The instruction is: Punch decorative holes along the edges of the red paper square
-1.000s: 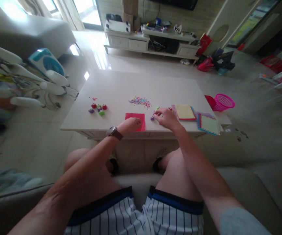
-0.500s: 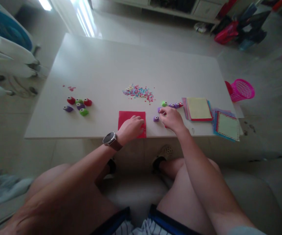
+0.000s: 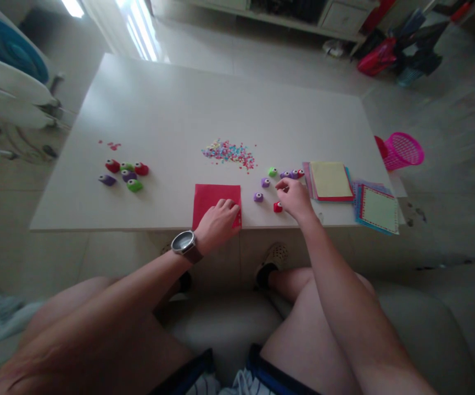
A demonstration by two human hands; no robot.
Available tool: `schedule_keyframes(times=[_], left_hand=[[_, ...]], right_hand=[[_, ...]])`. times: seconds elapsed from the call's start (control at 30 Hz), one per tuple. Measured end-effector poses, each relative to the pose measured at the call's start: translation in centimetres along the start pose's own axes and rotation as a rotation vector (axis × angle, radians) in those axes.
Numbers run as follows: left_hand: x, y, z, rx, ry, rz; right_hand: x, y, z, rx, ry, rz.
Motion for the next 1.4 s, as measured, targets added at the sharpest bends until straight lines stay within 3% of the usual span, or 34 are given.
schedule_keyframes(times=[0.27, 0.57, 0.87, 1.0, 1.23, 1.4], left_hand=[[-0.2, 0.3, 0.0, -0.004, 0.002, -0.007], [0.9, 1.1, 0.1, -0.084, 0.08, 0.11], [1.0, 0.9, -0.5, -0.078, 0.12, 0.208], [1.0, 1.0, -0.3, -0.074, 0.122, 0.196], [1.2, 1.4, -0.5, -0.061, 0.117, 0.201], [1.3, 1.6, -0.6, -0.066, 0.137, 0.216]], right_hand=[[4.1, 2.2, 0.6, 0.135, -0.216, 0.018], [3.2, 3.5, 1.0, 0.213, -0.253, 0.065], [3.6, 3.8, 1.2, 0.248, -0.267, 0.054], [3.3, 3.4, 1.3, 0.206, -0.237, 0.109], [2.2, 2.7, 0.6, 0.008, -0.194, 0.193], [2.4, 3.0, 0.5, 0.018, -0.169, 0.149]])
Point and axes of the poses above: each hand's wrist, its own z-axis away from the middle knuckle, its own y-axis out of the palm, x = y × z, the point moved 4 cm from there along -z, towards the middle knuckle, and after that the axes turned 4 degrees about -x, right-handed, at the moved point
